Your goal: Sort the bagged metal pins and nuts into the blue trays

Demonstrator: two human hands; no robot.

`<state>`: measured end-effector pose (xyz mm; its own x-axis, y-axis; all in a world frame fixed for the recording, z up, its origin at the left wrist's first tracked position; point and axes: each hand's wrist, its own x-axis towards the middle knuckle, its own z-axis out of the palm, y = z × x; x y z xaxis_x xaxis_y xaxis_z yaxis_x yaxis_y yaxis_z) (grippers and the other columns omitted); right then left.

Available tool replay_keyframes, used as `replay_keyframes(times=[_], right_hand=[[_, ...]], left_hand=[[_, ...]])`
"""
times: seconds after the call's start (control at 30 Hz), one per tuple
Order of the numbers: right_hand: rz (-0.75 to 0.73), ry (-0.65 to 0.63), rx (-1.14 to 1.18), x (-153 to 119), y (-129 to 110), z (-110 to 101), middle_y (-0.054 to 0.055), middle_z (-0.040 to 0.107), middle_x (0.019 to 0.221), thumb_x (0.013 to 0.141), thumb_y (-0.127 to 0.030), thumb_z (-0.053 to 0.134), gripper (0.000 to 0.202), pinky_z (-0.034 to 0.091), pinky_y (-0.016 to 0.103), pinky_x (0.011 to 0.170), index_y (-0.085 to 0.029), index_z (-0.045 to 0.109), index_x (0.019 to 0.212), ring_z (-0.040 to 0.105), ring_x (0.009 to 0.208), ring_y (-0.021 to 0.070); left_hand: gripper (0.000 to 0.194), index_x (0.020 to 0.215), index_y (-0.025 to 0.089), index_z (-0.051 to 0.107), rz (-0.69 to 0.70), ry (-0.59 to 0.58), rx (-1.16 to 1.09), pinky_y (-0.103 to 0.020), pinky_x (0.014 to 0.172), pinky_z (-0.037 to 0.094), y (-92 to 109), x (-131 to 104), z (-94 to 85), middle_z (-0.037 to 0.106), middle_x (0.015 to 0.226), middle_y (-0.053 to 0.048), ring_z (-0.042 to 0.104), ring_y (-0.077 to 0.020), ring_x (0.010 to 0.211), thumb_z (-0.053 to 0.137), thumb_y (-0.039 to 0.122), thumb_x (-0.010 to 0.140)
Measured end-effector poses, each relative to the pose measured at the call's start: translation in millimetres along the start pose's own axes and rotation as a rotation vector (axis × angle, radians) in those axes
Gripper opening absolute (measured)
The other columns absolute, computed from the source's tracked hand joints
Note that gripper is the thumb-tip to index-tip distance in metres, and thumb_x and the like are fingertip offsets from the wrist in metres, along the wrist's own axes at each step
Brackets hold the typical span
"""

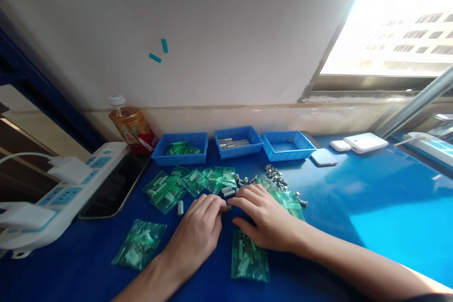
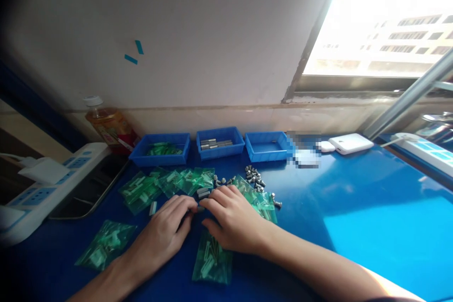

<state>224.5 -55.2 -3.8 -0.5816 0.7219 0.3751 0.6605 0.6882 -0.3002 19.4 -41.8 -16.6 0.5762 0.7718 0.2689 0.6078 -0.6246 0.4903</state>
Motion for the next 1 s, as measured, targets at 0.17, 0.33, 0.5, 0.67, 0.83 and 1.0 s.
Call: replay_keyframes(times=[0.17,0.33,0.5,0.67,0.83,1.0], right_hand=[[0.008,0.109,-0.035,3.0,4.6,13.6,0.008,0.063,0.090,0.088,-0.026,0.057,0.015,0.042,0.037,0.077,-0.017,0.059,0.101,0.053,0.084,0.0213],[0.008,0.242,-0.033,1.5,5.3,16.2,0.006,0.062,0.080,0.092,-0.023,0.051,0.009,0.042,0.032,0.070,-0.017,0.058,0.092,0.051,0.073,0.0184],[0.030,0.286,-0.029,4.2,8.2,16.4,0.006,0.061,0.074,0.097,-0.023,0.043,0.018,0.043,0.031,0.066,-0.016,0.058,0.088,0.051,0.069,0.0176],[0.065,0.277,0.037,6.0,8.5,13.0,0.006,0.061,0.079,0.096,-0.023,0.042,0.014,0.043,0.032,0.068,-0.017,0.055,0.094,0.052,0.071,0.0179],[0.019,0.247,0.002,6.1,-0.6,8.6,0.007,0.062,0.083,0.092,-0.023,0.050,0.011,0.044,0.033,0.069,-0.018,0.055,0.099,0.053,0.074,0.0186],[-0.009,0.221,-0.060,35.8,21.9,-29.2,0.008,0.062,0.084,0.094,-0.022,0.046,0.015,0.042,0.031,0.070,-0.017,0.060,0.095,0.054,0.077,0.0183]], left_hand=[[0.008,0.088,0.022,0.044,-0.072,0.105,-0.175,-0.028,0.072,0.049,1.5,1.7,4.2,0.059,0.090,-0.001,0.059,-0.0150,0.077,0.042,0.017,0.093],[0.008,0.090,0.023,0.044,-0.214,0.129,-0.441,-0.025,0.069,0.051,3.7,7.2,8.1,0.061,0.088,0.000,0.063,-0.0136,0.075,0.046,0.029,0.095],[0.015,0.103,0.022,0.055,-0.196,0.046,-0.453,-0.024,0.070,0.052,3.8,13.7,2.6,0.066,0.092,-0.001,0.065,-0.0152,0.079,0.054,0.030,0.089],[0.018,0.088,0.021,0.062,-0.172,0.013,-0.372,-0.022,0.060,0.046,6.5,20.5,-5.7,0.065,0.073,0.002,0.060,-0.0139,0.064,0.050,0.035,0.092],[0.031,0.077,0.020,0.060,-0.195,-0.014,-0.392,-0.023,0.061,0.044,4.6,21.1,-8.4,0.061,0.069,0.002,0.059,-0.0139,0.064,0.044,0.039,0.096],[0.023,0.093,0.022,0.062,-0.195,-0.081,-0.432,-0.025,0.068,0.048,4.7,18.5,-9.2,0.065,0.083,0.000,0.062,-0.0151,0.075,0.044,0.036,0.096]])
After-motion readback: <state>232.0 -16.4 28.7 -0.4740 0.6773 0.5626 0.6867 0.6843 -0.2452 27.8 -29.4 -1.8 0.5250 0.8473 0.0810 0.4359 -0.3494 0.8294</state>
